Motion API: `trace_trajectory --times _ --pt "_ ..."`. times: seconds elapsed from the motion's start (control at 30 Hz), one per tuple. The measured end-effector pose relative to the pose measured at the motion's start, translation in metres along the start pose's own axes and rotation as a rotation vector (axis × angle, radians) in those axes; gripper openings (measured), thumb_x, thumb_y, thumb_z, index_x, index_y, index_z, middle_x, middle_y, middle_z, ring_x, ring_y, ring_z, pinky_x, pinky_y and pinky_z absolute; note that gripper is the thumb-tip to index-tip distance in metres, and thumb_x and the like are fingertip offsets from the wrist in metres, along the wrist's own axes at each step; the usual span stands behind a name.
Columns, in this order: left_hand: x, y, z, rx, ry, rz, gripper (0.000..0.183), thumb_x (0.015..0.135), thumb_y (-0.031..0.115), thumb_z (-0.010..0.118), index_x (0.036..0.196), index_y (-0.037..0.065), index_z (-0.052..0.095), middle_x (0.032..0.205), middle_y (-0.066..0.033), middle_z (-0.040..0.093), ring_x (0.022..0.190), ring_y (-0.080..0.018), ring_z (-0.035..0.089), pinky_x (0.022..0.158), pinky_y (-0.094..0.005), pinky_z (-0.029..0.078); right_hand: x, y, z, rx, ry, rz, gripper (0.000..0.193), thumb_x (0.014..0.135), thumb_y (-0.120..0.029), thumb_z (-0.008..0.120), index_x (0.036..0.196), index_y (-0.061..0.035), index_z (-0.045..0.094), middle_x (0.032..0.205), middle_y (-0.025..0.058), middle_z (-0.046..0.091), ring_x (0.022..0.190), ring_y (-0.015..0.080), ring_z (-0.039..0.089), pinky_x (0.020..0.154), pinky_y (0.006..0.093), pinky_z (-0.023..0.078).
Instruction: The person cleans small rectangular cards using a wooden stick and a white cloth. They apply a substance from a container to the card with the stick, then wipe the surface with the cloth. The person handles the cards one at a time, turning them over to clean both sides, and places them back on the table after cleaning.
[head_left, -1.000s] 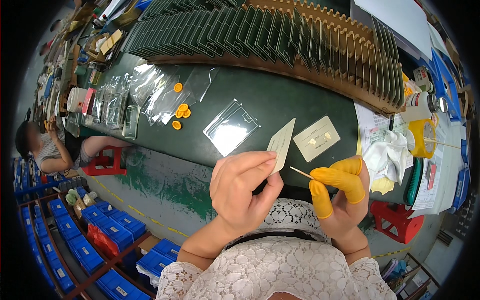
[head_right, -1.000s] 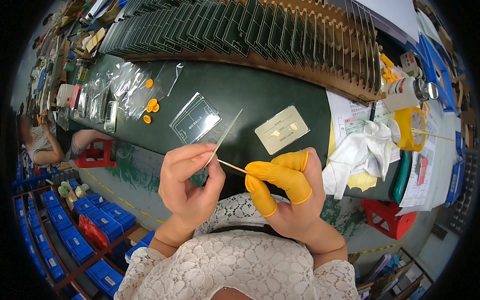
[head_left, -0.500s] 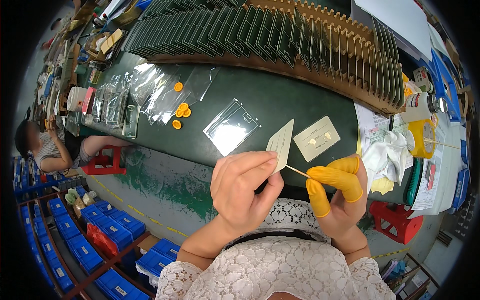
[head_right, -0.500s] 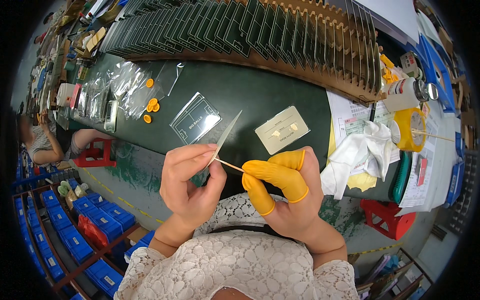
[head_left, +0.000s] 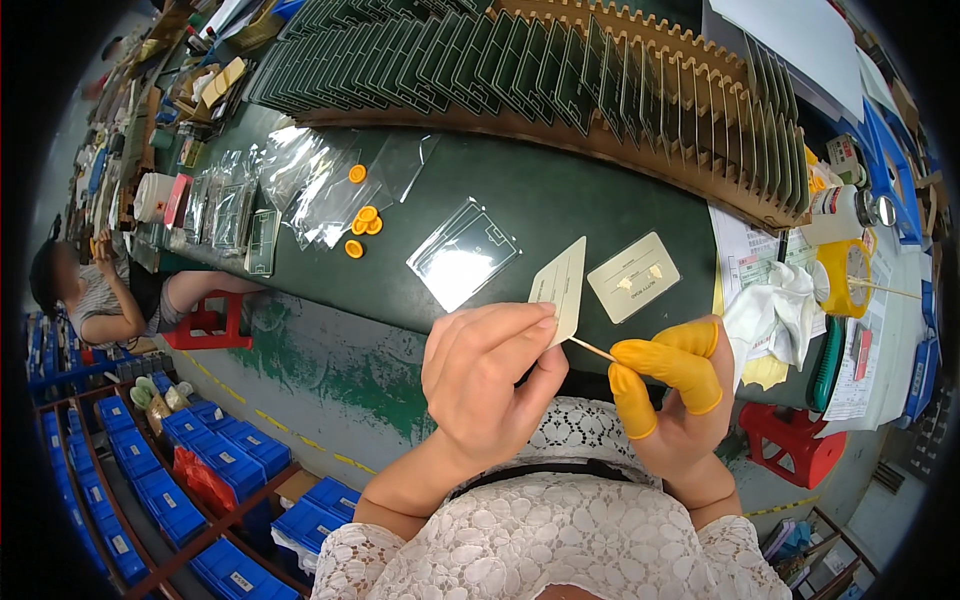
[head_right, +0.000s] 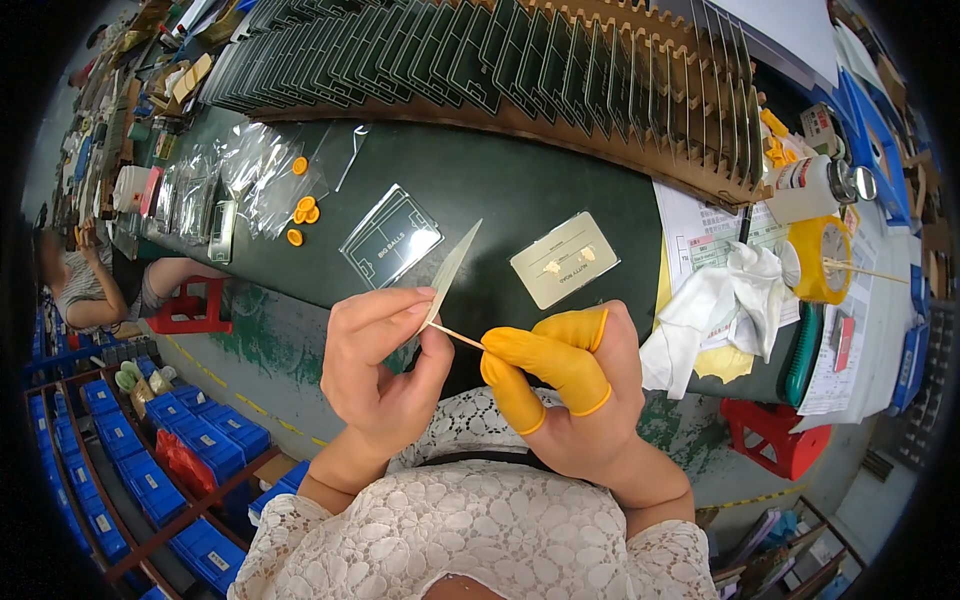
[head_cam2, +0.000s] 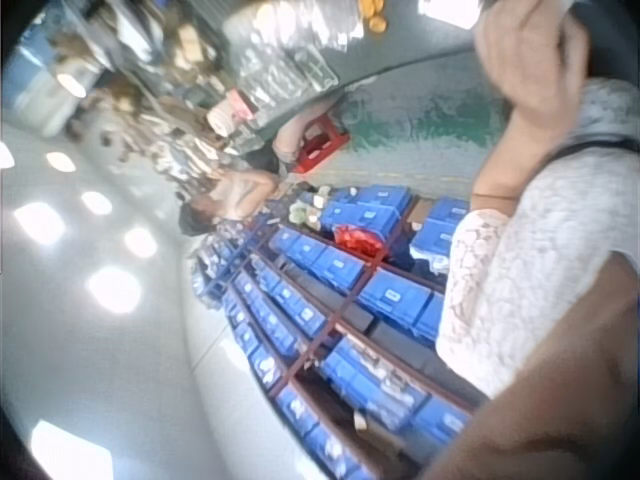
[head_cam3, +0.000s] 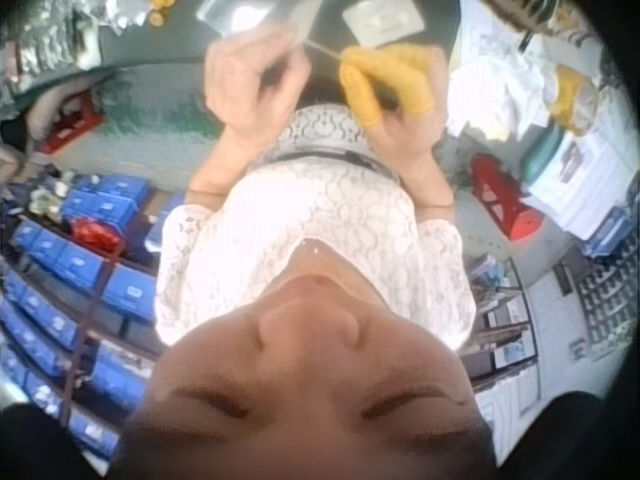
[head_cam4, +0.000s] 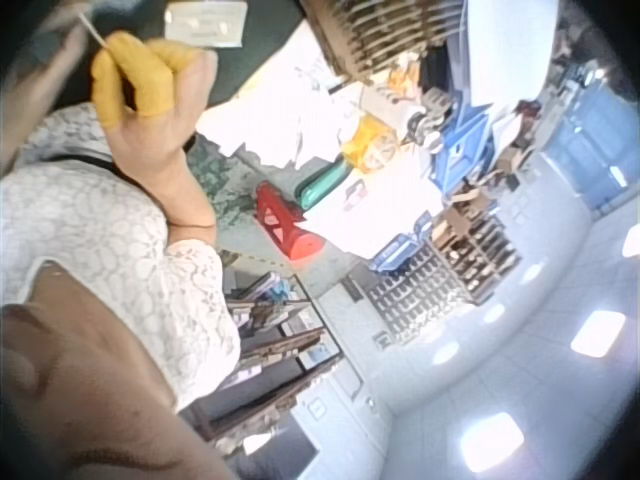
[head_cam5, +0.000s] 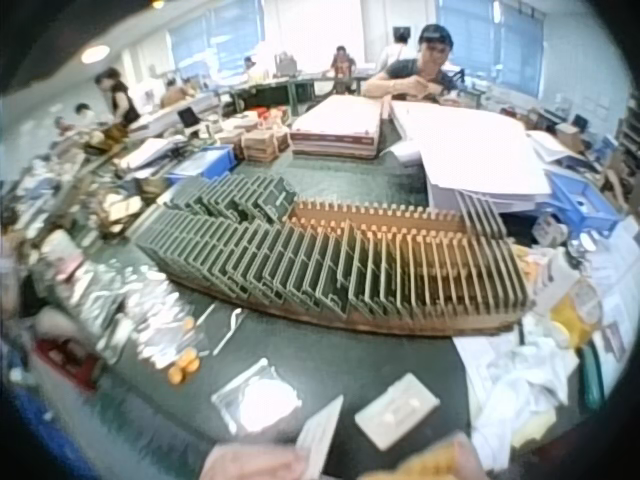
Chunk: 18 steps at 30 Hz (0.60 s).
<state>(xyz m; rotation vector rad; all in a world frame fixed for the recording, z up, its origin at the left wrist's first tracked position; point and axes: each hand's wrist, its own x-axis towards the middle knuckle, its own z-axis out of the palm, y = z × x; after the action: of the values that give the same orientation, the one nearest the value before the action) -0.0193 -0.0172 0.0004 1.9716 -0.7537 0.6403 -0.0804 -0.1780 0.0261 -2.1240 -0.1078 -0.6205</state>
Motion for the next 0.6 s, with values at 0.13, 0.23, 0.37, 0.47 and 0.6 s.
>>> trace_trajectory --times 0.13,0.23,0.37,0.47,0.6 --pt "0.0000 -0.0006 -0.0010 0.010 -0.003 0.017 0.041 0.062 -0.008 0.074 0.099 0.003 0.061 0.096 -0.0079 0.067 0.078 -0.0236 0.064 0.068 -0.0314 0.046 -0.0016 -0.0035 -0.0008 -0.068 -0.009 -0.028 0.034 0.068 -0.002 0.080 0.099 -0.0094 0.069 0.083 0.0030 0.055 0.070 0.0201 0.048 0.059 0.0295 0.039" --pt "0.0004 -0.0004 -0.0009 0.012 0.002 0.019 0.041 0.062 -0.008 0.074 0.099 0.003 0.061 0.096 -0.0078 0.067 0.078 -0.0237 0.064 0.068 -0.0313 0.046 -0.0024 -0.0027 -0.0021 -0.111 -0.019 -0.057 0.036 0.067 -0.002 0.081 0.100 -0.0109 0.069 0.085 0.0020 0.055 0.071 0.0196 0.047 0.058 0.0289 0.038" --pt "0.0025 0.0027 -0.0032 0.022 -0.035 -0.003 0.037 0.066 -0.013 0.069 0.098 0.002 0.059 0.094 -0.0119 0.068 0.080 -0.0241 0.064 0.070 -0.0306 0.048 -0.0056 -0.0015 -0.0008 -0.147 -0.034 -0.072 0.038 0.067 -0.003 0.081 0.102 -0.0121 0.068 0.086 0.0013 0.054 0.072 0.0196 0.047 0.058 0.0290 0.038" --pt "0.0020 0.0023 -0.0033 0.024 -0.032 -0.005 0.037 0.066 -0.013 0.069 0.098 0.002 0.059 0.094 -0.0119 0.068 0.080 -0.0242 0.064 0.070 -0.0307 0.048 -0.0048 -0.0028 0.0006 -0.127 -0.009 -0.063 0.039 0.066 -0.003 0.081 0.102 -0.0126 0.068 0.085 0.0012 0.054 0.072 0.0200 0.047 0.059 0.0297 0.038" --pt "0.0005 -0.0002 -0.0018 0.019 -0.008 0.003 0.039 0.064 -0.009 0.073 0.099 0.003 0.061 0.095 -0.0092 0.067 0.078 -0.0242 0.064 0.068 -0.0309 0.046 -0.0045 -0.0016 -0.0001 -0.158 -0.034 -0.091 0.038 0.066 -0.003 0.081 0.101 -0.0123 0.069 0.086 0.0014 0.054 0.072 0.0204 0.047 0.058 0.0297 0.038"
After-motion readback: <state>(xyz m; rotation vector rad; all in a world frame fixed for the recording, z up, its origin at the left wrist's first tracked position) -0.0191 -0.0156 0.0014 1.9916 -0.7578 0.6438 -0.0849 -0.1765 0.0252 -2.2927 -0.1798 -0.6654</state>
